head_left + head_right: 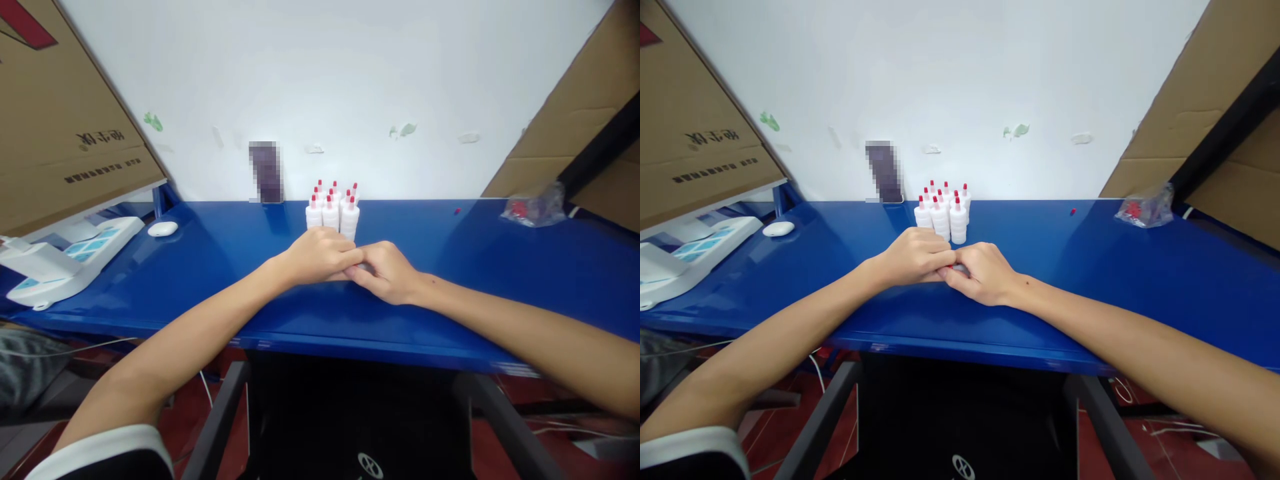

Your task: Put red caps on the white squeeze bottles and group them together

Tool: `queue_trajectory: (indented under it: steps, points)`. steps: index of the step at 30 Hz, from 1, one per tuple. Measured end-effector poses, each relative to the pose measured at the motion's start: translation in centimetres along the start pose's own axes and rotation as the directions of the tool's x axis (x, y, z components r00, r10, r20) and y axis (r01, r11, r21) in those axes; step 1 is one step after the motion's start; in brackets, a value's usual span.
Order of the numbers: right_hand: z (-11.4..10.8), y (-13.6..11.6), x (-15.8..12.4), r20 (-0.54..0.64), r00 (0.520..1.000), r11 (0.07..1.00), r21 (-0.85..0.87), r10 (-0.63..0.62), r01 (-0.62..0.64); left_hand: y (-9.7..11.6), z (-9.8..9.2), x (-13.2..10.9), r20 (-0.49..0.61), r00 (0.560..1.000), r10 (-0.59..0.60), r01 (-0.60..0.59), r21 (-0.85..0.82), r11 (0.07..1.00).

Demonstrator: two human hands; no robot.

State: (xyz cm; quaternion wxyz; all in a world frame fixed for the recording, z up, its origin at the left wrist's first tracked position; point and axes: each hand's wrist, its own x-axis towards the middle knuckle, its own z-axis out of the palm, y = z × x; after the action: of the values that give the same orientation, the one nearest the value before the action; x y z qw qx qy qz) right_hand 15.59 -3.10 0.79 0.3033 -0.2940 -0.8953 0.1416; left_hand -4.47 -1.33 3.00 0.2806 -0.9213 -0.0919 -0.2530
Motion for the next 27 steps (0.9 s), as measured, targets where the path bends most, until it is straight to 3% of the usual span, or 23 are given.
queue_trajectory:
  steps: [5, 14, 20, 27]
  points:
    - [0.06, -0.06, 0.11, 0.029, 0.999, 0.998, -0.048, 0.041, -0.039, 0.11, 0.01, 0.22, -0.009, 0.999, 0.031, -0.031, 0.001, 1.0]
    - [0.12, -0.22, 0.31, 0.073, 0.995, 0.996, -0.057, 0.069, -0.065, 0.1, 0.25, 0.16, 0.075, 0.997, 0.002, 0.0, -0.024, 1.0]
    - [0.33, -0.01, 0.35, 0.034, 0.998, 0.998, 0.015, 0.06, -0.06, -0.04, 0.32, 0.11, 0.095, 0.995, -0.026, 0.031, -0.047, 0.998]
    - [0.13, 0.75, 0.4, -0.039, 0.998, 0.974, 0.225, 0.047, -0.037, -0.86, -0.33, -0.35, 0.119, 0.985, -0.128, 0.15, -0.204, 0.967]
